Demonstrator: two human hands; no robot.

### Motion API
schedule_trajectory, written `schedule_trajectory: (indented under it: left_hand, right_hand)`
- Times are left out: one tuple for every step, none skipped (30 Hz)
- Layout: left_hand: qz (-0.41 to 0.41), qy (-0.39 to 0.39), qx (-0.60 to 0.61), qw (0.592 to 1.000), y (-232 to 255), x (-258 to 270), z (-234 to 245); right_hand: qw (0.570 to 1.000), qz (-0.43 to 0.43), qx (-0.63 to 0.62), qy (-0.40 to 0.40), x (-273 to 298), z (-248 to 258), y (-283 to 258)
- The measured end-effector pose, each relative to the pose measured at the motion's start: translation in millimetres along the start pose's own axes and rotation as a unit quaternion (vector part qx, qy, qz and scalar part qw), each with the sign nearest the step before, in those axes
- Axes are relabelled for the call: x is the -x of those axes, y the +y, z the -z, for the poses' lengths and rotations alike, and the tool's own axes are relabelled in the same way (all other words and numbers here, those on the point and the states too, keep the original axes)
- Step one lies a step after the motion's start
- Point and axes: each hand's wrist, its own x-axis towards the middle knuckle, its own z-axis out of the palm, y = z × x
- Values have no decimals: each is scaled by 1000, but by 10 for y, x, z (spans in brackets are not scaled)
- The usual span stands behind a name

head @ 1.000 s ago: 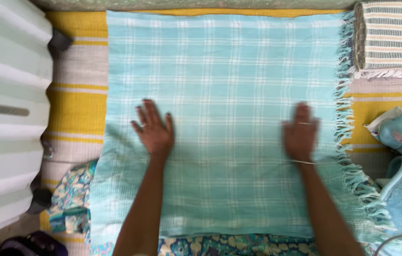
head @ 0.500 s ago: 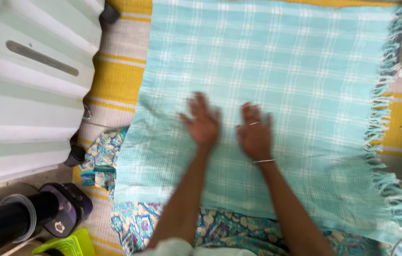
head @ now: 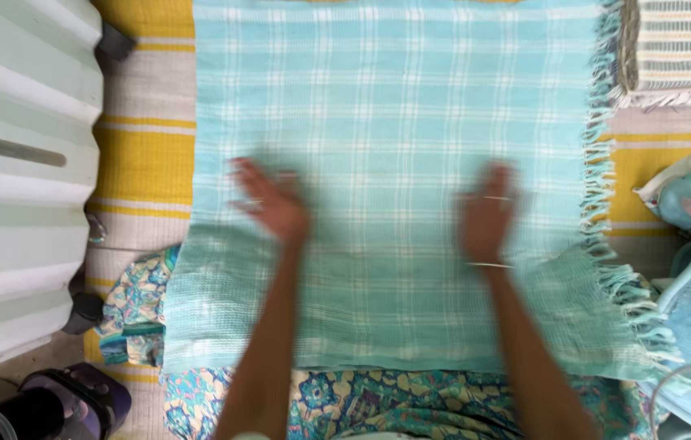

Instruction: The person unfolds a light blue checkered towel on a yellow and white striped mat, smooths it out, and folds it neatly into a compact rectangle. The person uses both hands to align edges and press down folds, finishing with a tidy folded towel.

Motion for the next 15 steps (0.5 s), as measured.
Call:
schedule_trajectory:
  left_hand:
    - [-24, -22, 2, 999, 303, 285, -11]
    - [-47, -44, 4, 998, 558, 535, -12]
    - [-64, -45, -16, 997, 711, 667, -15]
    - [-80, -45, -36, 995, 812, 748, -16]
    - [-96, -47, -57, 993, 833, 764, -15]
    - [-85, -69, -38, 993, 769, 729, -5]
    - [-74, -92, -21, 993, 585, 613, 25]
    - [-63, -115, -4, 991, 364, 434, 53]
    - [-53, -92, -24, 994, 167, 237, 68]
    - [-42, -68, -44, 996, -33, 34, 84]
    - [-4, -104, -24, 994, -216, -164, 100]
    - [34, -140, -5, 989, -369, -339, 122]
    - [51, -147, 3, 988, -492, -482, 149]
    - [68, -154, 10, 986, -563, -598, 178]
    - [86, -161, 16, 983, -574, -654, 202]
  right_hand:
    - [992, -18, -116, -36, -20, -35, -445]
    - [980, 7, -173, -102, 55, -25, -812]
    - [990, 83, -106, -31, 83, -6, -1005]
    - [986, 159, -37, 40, 87, 5, -1069]
    - [988, 141, -58, 14, 97, -2, -1038]
    - [989, 124, -80, -11, 133, 0, -880]
    - [988, 105, -102, -37, 138, -13, -617]
    - [993, 53, -100, -39, 135, -27, -275]
    - [995, 0, -95, -40, 131, -31, 127]
    - [989, -80, -110, -65, 129, -32, 506]
    - [994, -75, -69, -36, 147, -22, 812]
    - [993, -98, -59, -41, 154, 24, 1085]
    - [991, -118, -49, -45, 129, 69, 1254]
    - [988, -144, -40, -43, 79, 102, 1300]
    - [984, -169, -32, -44, 19, 142, 1257]
